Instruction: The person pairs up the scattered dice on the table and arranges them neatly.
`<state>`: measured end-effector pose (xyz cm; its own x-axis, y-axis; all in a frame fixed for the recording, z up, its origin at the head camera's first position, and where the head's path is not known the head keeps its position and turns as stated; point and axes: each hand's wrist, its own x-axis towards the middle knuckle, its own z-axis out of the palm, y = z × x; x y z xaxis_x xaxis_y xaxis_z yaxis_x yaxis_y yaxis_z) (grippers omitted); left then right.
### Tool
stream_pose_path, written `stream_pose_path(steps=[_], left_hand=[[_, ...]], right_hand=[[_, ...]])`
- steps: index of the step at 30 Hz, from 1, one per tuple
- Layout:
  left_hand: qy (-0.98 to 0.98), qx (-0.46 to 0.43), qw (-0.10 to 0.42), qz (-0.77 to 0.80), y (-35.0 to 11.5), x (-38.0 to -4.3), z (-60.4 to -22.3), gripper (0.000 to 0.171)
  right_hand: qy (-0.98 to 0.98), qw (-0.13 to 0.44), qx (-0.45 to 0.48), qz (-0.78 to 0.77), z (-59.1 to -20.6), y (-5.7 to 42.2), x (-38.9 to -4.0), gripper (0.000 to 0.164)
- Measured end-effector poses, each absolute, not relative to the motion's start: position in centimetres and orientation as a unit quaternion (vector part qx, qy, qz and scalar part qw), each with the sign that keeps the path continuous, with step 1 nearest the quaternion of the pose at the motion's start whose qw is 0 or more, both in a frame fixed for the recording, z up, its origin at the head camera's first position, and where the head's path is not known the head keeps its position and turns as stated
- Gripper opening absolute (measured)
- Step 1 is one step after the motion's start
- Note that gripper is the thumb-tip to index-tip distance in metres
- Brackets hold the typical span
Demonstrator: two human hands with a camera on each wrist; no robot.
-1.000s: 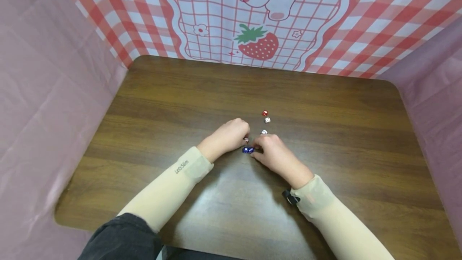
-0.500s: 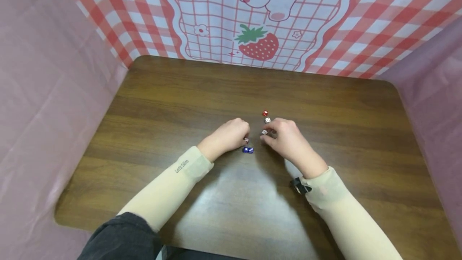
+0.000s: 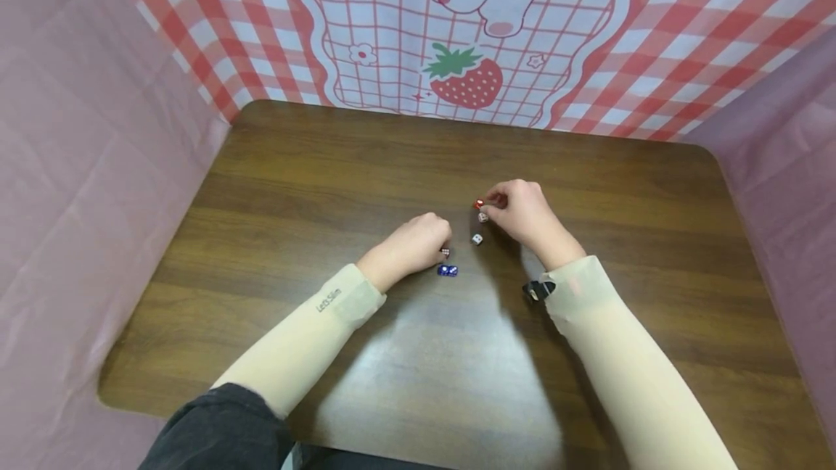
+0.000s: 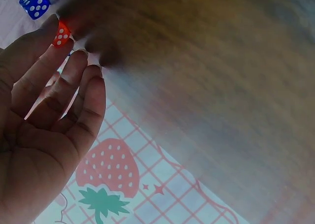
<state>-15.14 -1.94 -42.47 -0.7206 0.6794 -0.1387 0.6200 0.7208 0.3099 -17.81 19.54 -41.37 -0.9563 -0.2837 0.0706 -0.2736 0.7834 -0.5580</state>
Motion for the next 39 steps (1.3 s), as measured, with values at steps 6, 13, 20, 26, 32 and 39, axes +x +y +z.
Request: stream_pose_path(steps=[6, 13, 20, 26, 32, 39], left_hand=[[0.918, 0.359, 0.116, 0.122, -1.9, -15.2, -42.6, 0.023], [0.917, 0.362, 0.115, 0.122, -1.8, -15.2, -42.5, 0.019], [0.918, 0.358, 0.115, 0.123, -1.9, -15.1, -42.5, 0.020], [0.918, 0.357, 0.113, 0.126, -2.0, -15.1, -42.5, 0.022], [0.919, 0.355, 0.118, 0.122, -2.1, -15.1, -42.6, 0.023], [0.920, 0.355, 0.116, 0.121, -2.1, -15.1, -42.5, 0.024]], right_hand=[[0.950, 0.030, -0.137, -0.280, -41.9, 19.6, -19.2, 0.019], [0.952, 0.050, -0.138, -0.269, -42.3, 19.4, -19.8, 0.015], [0.958, 0.047, -0.133, -0.250, -42.8, 18.8, -20.0, 0.010], [0.961, 0.048, -0.135, -0.237, -42.7, 18.2, -19.9, 0.008], [0.963, 0.061, -0.140, -0.224, -42.6, 17.8, -19.7, 0.008], [0.961, 0.068, -0.155, -0.217, -42.6, 17.1, -19.2, 0.009]])
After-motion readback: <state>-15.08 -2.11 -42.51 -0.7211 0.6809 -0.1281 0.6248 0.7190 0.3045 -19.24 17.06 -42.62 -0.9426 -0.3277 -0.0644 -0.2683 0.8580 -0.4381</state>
